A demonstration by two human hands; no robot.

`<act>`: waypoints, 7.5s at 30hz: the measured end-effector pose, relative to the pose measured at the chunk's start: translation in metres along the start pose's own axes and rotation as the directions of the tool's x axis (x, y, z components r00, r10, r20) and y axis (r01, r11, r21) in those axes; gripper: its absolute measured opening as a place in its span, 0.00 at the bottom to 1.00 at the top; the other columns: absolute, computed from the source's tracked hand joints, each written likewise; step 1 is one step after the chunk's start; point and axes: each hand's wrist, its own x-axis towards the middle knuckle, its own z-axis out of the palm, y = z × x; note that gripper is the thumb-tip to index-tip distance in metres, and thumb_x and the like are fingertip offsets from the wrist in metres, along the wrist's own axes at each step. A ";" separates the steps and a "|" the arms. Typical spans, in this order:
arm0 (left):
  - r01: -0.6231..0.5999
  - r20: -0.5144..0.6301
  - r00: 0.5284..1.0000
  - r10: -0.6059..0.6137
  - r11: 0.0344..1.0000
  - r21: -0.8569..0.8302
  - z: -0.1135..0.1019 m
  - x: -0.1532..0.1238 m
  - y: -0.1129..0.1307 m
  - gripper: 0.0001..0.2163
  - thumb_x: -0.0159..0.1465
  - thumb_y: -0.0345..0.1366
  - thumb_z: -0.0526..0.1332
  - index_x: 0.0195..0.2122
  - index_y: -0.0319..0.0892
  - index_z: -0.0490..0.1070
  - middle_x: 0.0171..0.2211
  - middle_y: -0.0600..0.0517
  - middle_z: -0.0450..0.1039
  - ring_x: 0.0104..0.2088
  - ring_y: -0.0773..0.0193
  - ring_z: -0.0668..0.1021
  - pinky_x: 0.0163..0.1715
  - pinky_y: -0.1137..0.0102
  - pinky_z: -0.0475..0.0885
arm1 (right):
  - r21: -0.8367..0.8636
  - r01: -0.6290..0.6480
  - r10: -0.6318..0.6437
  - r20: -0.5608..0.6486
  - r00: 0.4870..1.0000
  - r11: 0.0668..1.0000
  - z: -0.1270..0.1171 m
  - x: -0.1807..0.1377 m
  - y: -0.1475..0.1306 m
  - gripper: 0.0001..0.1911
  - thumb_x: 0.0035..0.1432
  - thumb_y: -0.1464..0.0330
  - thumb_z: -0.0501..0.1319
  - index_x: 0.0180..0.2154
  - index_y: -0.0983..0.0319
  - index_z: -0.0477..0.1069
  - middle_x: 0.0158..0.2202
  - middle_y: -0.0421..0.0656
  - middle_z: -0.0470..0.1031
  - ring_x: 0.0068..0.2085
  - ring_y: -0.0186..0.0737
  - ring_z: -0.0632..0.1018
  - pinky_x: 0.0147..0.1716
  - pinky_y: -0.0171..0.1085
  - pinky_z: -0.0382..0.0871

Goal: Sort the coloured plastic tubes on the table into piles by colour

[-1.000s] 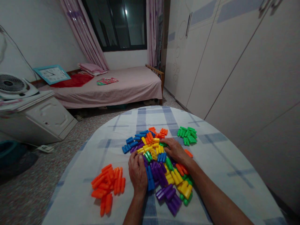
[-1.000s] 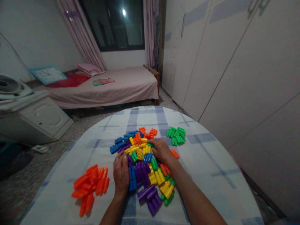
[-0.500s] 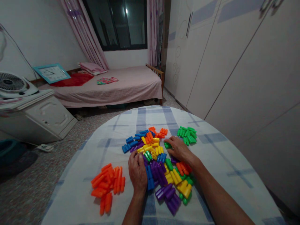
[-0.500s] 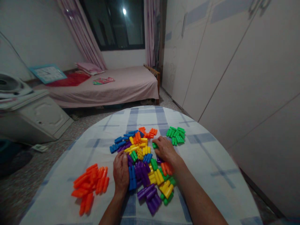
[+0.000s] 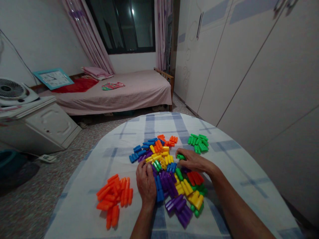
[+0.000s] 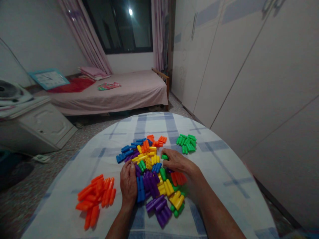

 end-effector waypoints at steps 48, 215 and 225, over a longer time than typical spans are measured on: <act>-0.026 -0.007 1.000 0.026 1.000 0.016 0.003 0.004 -0.009 0.20 0.66 0.45 0.45 0.42 0.40 0.73 0.50 0.42 0.69 0.54 0.54 0.68 0.58 0.55 0.60 | 0.401 -0.066 0.406 -0.909 0.098 0.914 -0.020 0.010 0.105 0.20 0.51 0.58 0.51 0.41 0.64 0.69 0.44 0.51 0.71 0.48 0.46 0.70 0.51 0.47 0.60; -0.259 0.517 0.855 0.042 0.898 0.355 -0.040 0.138 0.009 0.08 0.58 0.38 0.58 0.33 0.40 0.73 0.26 0.53 0.73 0.28 0.66 0.74 0.29 0.73 0.67 | 0.005 0.478 -0.452 -0.319 0.833 0.878 0.213 -0.034 -0.083 0.18 0.36 0.81 0.57 0.32 0.60 0.64 0.36 0.42 0.67 0.39 0.41 0.67 0.37 0.39 0.61; -0.162 0.314 0.949 0.026 0.893 0.419 -0.074 0.163 0.007 0.10 0.57 0.38 0.56 0.35 0.39 0.73 0.30 0.51 0.74 0.28 0.65 0.75 0.29 0.73 0.68 | -0.002 0.506 -0.477 -0.338 0.812 0.863 0.214 -0.034 -0.082 0.17 0.38 0.81 0.57 0.32 0.60 0.63 0.36 0.42 0.67 0.39 0.42 0.67 0.37 0.40 0.62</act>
